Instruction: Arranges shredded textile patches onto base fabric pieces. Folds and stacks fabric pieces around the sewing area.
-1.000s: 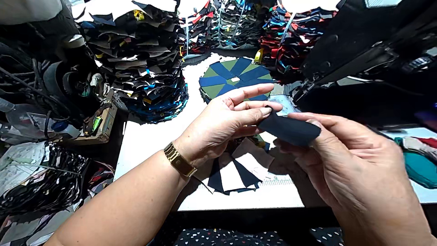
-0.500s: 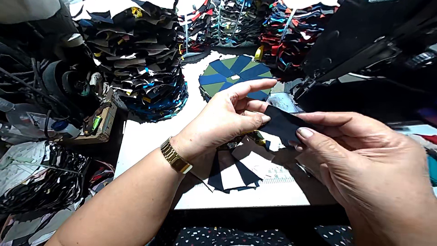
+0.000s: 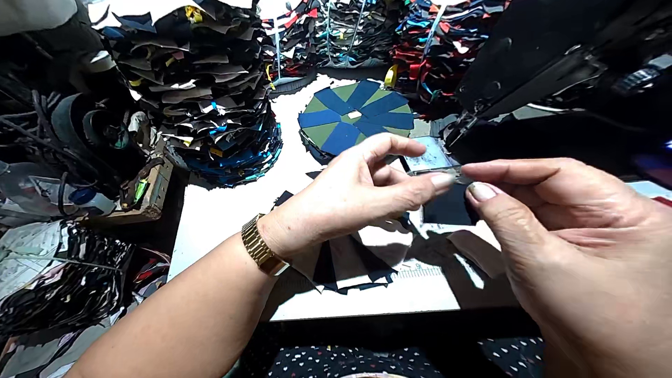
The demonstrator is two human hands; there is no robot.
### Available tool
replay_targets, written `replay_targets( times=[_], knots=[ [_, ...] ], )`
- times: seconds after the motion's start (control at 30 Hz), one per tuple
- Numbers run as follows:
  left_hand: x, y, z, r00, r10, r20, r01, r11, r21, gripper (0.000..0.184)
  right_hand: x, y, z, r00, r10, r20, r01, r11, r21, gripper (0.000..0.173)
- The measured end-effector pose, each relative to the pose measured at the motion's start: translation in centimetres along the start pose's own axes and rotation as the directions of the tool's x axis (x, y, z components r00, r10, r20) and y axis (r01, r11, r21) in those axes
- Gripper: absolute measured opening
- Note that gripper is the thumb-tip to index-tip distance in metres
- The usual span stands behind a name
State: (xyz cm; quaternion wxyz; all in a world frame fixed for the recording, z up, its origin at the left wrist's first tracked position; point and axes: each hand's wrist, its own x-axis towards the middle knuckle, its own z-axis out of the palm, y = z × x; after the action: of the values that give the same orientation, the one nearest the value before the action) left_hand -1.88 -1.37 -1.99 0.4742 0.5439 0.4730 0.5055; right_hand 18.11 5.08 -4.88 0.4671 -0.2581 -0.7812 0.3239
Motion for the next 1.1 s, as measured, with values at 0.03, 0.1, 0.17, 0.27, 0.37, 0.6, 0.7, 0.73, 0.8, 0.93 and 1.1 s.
replay_targets(
  times=[0.03, 0.1, 0.17, 0.27, 0.37, 0.6, 0.7, 0.73, 0.8, 0.93, 1.1],
  knots=[
    [0.0, 0.0, 0.1, 0.999, -0.022, 0.045, 0.023, 1.000, -0.020, 0.046, 0.0, -0.3, 0.1, 0.999, -0.029, 0.032, 0.030, 0.999, -0.031, 0.023],
    [0.0, -0.1, 0.1, 0.997, -0.033, 0.074, 0.035, 0.999, -0.028, 0.054, 0.1, -0.6, 0.3, 0.990, -0.088, 0.109, 0.093, 0.995, -0.046, 0.031],
    [0.2, -0.4, -0.1, 1.000, -0.011, 0.021, 0.011, 1.000, 0.002, 0.056, 0.2, -0.5, 0.2, 0.987, -0.099, 0.126, 0.099, 0.995, 0.009, 0.034],
    [0.4, -0.4, -0.6, 0.998, 0.022, -0.067, -0.022, 1.000, -0.010, 0.052, 0.4, 0.6, -0.4, 0.996, -0.039, 0.082, 0.032, 0.995, 0.090, 0.036],
    [0.3, -0.3, -0.6, 0.995, 0.054, -0.086, -0.054, 0.999, 0.001, 0.052, 0.2, 0.5, -0.1, 0.977, 0.149, 0.154, -0.176, 0.967, 0.185, 0.039],
    [0.5, -0.7, -0.6, 0.987, 0.148, -0.063, -0.133, 0.972, 0.192, 0.046, -0.2, 0.0, 0.6, 0.961, 0.258, 0.099, -0.276, 0.912, 0.303, 0.036],
    [0.5, -0.4, -1.0, 0.992, 0.127, -0.019, -0.118, 0.964, 0.236, 0.040, -0.1, 0.5, 0.6, 0.960, 0.265, 0.086, -0.278, 0.915, 0.291, 0.035],
    [0.4, -0.4, -1.2, 0.992, 0.123, 0.015, -0.123, 0.958, 0.259, 0.037, -0.2, 0.7, 0.6, 0.961, 0.265, 0.080, -0.277, 0.918, 0.285, 0.034],
    [0.3, -0.2, -1.5, 0.990, 0.111, 0.082, -0.133, 0.929, 0.344, 0.032, -0.3, 1.0, 0.7, 0.963, 0.258, 0.075, -0.269, 0.929, 0.254, 0.034],
    [0.1, -0.6, -1.7, 0.971, 0.161, 0.176, -0.233, 0.797, 0.558, 0.029, -0.4, 1.4, 1.0, 0.977, 0.200, 0.066, -0.208, 0.967, 0.145, 0.036],
    [0.1, -0.9, -2.1, 0.967, 0.142, 0.209, -0.250, 0.658, 0.710, 0.028, -0.8, 1.6, 1.7, 0.994, 0.049, 0.094, -0.044, 0.998, -0.055, 0.038]
  ],
)
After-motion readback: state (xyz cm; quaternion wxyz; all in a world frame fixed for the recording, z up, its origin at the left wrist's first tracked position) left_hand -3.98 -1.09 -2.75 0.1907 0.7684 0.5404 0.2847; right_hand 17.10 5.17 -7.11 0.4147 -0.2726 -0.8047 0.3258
